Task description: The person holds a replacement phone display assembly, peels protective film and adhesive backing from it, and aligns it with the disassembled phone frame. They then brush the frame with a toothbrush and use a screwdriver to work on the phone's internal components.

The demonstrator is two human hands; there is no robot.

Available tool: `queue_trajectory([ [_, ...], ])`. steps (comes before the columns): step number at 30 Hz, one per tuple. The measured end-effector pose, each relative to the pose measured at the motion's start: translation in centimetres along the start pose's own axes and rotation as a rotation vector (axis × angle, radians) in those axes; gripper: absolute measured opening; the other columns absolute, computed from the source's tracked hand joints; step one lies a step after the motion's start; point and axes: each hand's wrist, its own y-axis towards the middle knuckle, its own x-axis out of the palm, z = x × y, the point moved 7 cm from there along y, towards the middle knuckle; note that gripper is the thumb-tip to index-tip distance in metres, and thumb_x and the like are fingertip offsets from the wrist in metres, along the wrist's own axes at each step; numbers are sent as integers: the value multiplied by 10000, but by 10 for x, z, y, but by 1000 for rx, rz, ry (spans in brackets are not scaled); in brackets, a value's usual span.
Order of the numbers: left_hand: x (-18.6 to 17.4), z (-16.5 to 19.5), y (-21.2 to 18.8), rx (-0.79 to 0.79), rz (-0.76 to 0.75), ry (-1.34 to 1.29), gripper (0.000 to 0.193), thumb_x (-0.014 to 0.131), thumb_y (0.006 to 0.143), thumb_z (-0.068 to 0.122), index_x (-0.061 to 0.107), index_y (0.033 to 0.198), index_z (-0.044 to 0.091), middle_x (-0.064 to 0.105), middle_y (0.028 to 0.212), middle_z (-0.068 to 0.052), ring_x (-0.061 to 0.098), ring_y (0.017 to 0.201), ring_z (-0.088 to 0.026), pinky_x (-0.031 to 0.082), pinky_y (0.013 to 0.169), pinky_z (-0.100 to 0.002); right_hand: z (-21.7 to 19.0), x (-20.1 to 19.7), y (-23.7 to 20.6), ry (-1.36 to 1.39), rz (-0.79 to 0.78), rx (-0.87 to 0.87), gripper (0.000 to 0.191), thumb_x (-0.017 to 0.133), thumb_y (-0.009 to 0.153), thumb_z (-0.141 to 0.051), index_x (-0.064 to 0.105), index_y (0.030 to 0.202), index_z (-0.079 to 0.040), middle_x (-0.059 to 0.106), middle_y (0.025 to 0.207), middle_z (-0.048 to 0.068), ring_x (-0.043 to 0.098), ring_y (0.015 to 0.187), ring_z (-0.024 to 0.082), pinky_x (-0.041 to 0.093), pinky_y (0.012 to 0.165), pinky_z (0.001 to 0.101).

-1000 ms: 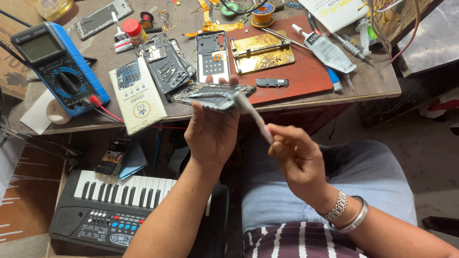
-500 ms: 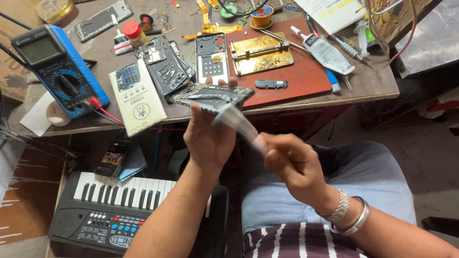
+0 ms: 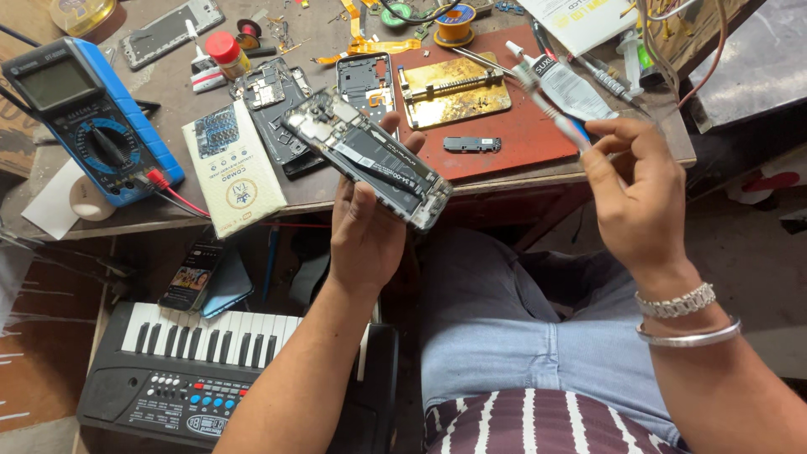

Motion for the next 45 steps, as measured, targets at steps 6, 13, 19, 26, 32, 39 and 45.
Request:
queue_trajectory([
  [6, 4, 3, 2, -9, -1, -38, 827, 698, 1024, 415, 289, 1637, 41, 308, 1713, -177, 438, 1507, -320, 466, 1199, -451, -9, 9, 25, -286, -11, -18, 248, 601, 1053, -66, 642, 1296, -32, 620, 993, 78, 602, 835, 189, 493, 717, 336],
  [13, 4, 0, 1, -91, 58, -130, 718, 539, 1074, 485, 339, 1628, 75, 366, 1687, -138, 504, 1469, -267, 476, 1187, -494, -20, 51, 48, 172, -274, 75, 305, 508, 1022, -120, 604, 1299, -37, 669, 1016, 66, 626, 807, 180, 524, 738, 339],
  [19, 3, -3, 3, -100, 93, -171, 678, 507, 1088, 489, 394, 1580, 37, 456, 1610, -170, 537, 1423, -294, 498, 1154, -533, -50, 68, 66, -288, -359, -179, 368, 829, 863, -305, 733, 1124, -64, 732, 971, 154, 689, 850, 336, 526, 693, 424],
  [26, 1, -6, 5, -87, 180, 94, 595, 612, 1029, 199, 339, 1532, 38, 484, 1522, -208, 543, 1375, -360, 561, 1074, -544, -62, 62, 67, -284, -249, -255, 248, 780, 973, -268, 758, 1172, -121, 730, 905, 113, 699, 777, 302, 531, 666, 409],
  [32, 6, -9, 5, -112, 180, 84, 572, 562, 988, 54, 344, 1517, 43, 487, 1517, -225, 536, 1381, -406, 556, 1071, -569, -62, 67, 65, -225, -344, -273, 340, 859, 834, -320, 760, 1074, -100, 728, 856, 115, 694, 725, 299, 527, 618, 393],
  [39, 4, -11, 7, -115, 202, 9, 579, 563, 966, 18, 343, 1499, 68, 497, 1494, -239, 536, 1382, -416, 557, 1087, -553, -54, 56, 60, -91, -228, -256, 200, 807, 962, -146, 765, 1146, -78, 709, 822, 89, 606, 664, 163, 461, 595, 299],
  [45, -2, -21, 1, -228, 255, 108, 529, 610, 1025, 24, 373, 1493, -41, 560, 1374, -363, 644, 1117, -441, 627, 891, -490, -36, 47, 34, 297, -307, -41, 243, 791, 962, -74, 706, 1185, -28, 747, 896, -10, 528, 686, -17, 441, 617, 166],
])
